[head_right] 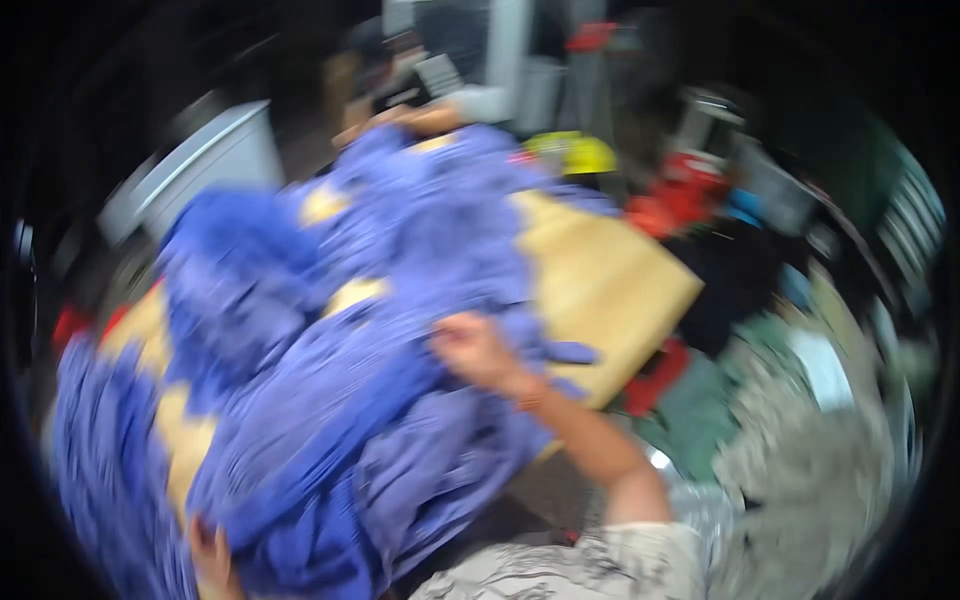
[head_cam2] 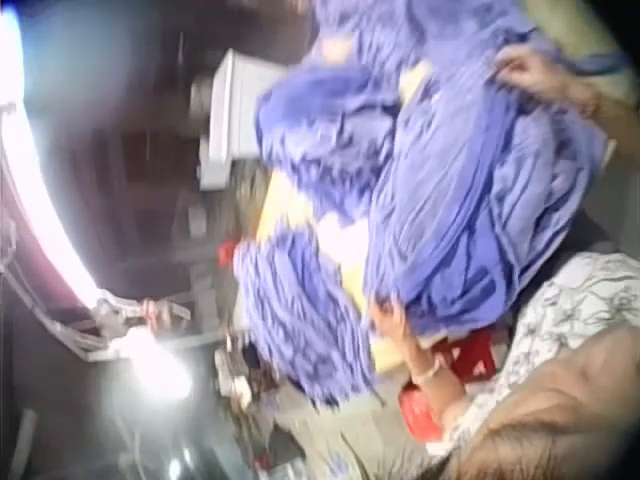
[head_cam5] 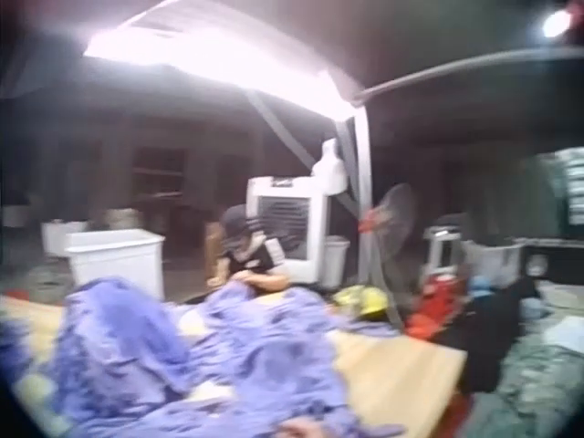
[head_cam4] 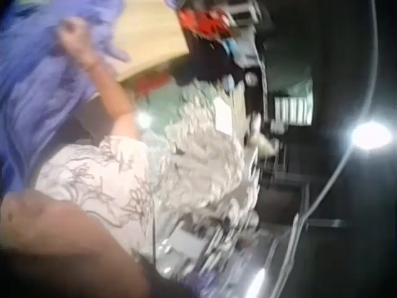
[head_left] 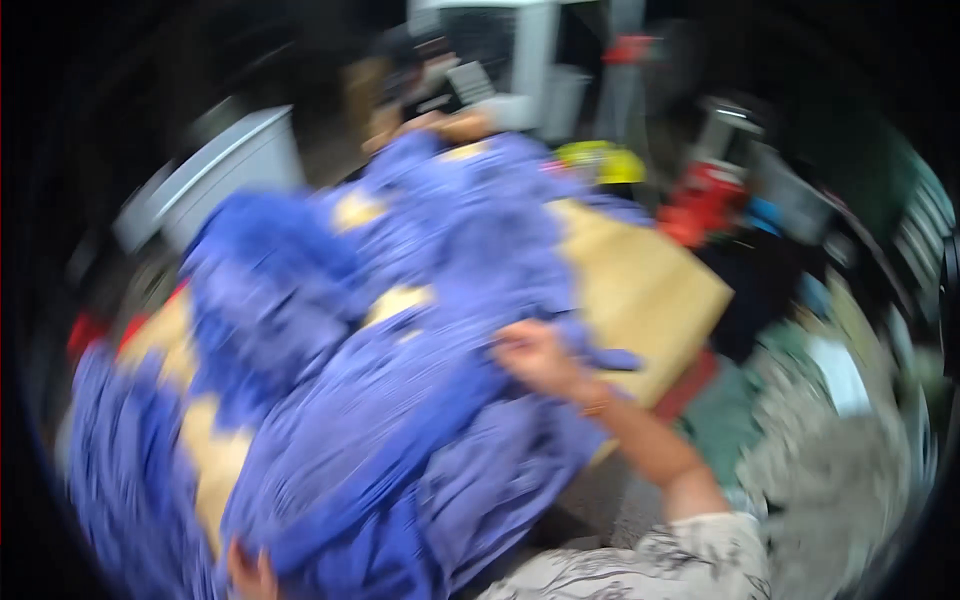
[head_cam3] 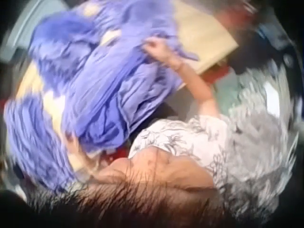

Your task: Trimming excess threads from purple pleated garments using thread snips in a factory setting.

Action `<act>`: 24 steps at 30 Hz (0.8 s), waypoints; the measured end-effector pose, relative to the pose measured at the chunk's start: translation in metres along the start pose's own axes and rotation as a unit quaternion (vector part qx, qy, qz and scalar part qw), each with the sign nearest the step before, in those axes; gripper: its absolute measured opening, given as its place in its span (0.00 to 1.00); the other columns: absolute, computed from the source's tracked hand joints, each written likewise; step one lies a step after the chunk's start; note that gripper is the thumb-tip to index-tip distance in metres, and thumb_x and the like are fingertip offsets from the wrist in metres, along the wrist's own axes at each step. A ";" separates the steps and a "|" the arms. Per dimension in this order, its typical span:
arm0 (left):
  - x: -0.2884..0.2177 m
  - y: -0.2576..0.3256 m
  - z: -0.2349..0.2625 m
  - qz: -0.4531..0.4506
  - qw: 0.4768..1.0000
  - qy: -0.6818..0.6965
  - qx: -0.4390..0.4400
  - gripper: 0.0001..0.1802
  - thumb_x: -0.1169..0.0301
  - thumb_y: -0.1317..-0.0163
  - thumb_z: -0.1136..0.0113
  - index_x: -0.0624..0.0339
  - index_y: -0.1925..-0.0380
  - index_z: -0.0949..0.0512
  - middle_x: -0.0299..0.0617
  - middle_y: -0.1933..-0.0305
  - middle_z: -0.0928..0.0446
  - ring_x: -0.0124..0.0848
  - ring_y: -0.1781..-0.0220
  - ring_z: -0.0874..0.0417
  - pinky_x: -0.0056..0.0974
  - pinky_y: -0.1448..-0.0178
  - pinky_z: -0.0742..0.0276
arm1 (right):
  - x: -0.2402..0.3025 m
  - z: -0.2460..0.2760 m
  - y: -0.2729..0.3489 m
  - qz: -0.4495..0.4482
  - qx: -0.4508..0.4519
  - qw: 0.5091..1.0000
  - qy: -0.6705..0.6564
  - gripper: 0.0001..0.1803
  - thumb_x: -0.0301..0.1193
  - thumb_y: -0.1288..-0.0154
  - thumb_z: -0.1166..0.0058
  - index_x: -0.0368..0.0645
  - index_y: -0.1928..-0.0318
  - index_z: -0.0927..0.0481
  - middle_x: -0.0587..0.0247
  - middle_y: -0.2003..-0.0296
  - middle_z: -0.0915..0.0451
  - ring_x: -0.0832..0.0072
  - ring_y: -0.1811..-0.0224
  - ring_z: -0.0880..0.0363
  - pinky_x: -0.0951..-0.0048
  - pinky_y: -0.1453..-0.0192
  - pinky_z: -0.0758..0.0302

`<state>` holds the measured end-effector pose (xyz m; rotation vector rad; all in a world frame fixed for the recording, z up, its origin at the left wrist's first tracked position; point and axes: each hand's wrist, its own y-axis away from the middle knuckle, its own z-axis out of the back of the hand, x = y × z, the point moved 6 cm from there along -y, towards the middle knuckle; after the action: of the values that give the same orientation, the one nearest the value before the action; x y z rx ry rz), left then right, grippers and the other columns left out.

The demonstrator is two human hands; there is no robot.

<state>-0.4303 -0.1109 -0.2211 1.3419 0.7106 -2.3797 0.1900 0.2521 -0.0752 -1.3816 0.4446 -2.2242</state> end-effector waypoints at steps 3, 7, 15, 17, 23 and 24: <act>-0.127 -0.029 -0.093 0.010 0.982 -0.188 -0.024 0.24 0.58 0.46 0.25 0.63 0.56 0.19 0.36 0.70 0.26 0.27 0.71 0.31 0.34 0.67 0.32 | -0.023 0.016 0.013 -0.030 0.005 0.999 0.022 0.10 0.29 0.35 0.38 0.36 0.58 0.17 0.55 0.66 0.17 0.71 0.64 0.18 0.68 0.58 0.22; -0.057 -0.068 -0.098 -0.058 0.989 -0.132 -0.013 0.24 0.62 0.47 0.26 0.69 0.58 0.20 0.45 0.69 0.19 0.31 0.72 0.23 0.37 0.66 0.24 | 0.005 0.034 0.027 -0.075 -0.033 0.997 -0.008 0.11 0.30 0.34 0.39 0.36 0.57 0.20 0.52 0.66 0.16 0.68 0.62 0.15 0.67 0.57 0.22; -0.108 -0.119 -0.177 -0.173 0.983 -0.059 0.033 0.26 0.62 0.41 0.30 0.66 0.48 0.25 0.46 0.64 0.17 0.34 0.65 0.21 0.39 0.61 0.22 | 0.007 0.024 0.042 -0.073 -0.025 0.997 -0.020 0.14 0.32 0.37 0.39 0.36 0.56 0.21 0.49 0.63 0.16 0.57 0.57 0.15 0.61 0.53 0.22; -0.125 -0.124 -0.195 -0.195 0.979 -0.047 0.043 0.27 0.62 0.40 0.31 0.65 0.45 0.26 0.47 0.63 0.17 0.34 0.64 0.20 0.40 0.60 0.22 | 0.006 0.026 0.045 -0.073 -0.028 0.996 -0.036 0.14 0.32 0.38 0.39 0.35 0.58 0.21 0.47 0.64 0.16 0.56 0.58 0.16 0.61 0.53 0.22; -0.171 -0.122 -0.218 -0.240 0.969 -0.035 0.056 0.29 0.63 0.35 0.35 0.63 0.37 0.29 0.48 0.60 0.16 0.36 0.59 0.19 0.42 0.56 0.20 | -0.005 0.028 0.053 -0.075 -0.041 0.995 -0.053 0.11 0.31 0.40 0.40 0.35 0.61 0.21 0.49 0.66 0.17 0.57 0.58 0.16 0.60 0.52 0.23; -0.175 -0.117 -0.213 -0.241 0.968 -0.041 0.054 0.30 0.63 0.34 0.35 0.63 0.36 0.30 0.48 0.59 0.15 0.36 0.58 0.19 0.42 0.55 0.20 | -0.010 0.023 0.053 -0.086 -0.017 0.995 -0.054 0.11 0.31 0.39 0.40 0.37 0.60 0.21 0.51 0.66 0.17 0.58 0.59 0.17 0.61 0.52 0.23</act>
<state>-0.2504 0.1112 -0.1326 1.2066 0.9900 -2.8679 0.2269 0.2126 -0.0994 -1.6022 0.3390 -2.2713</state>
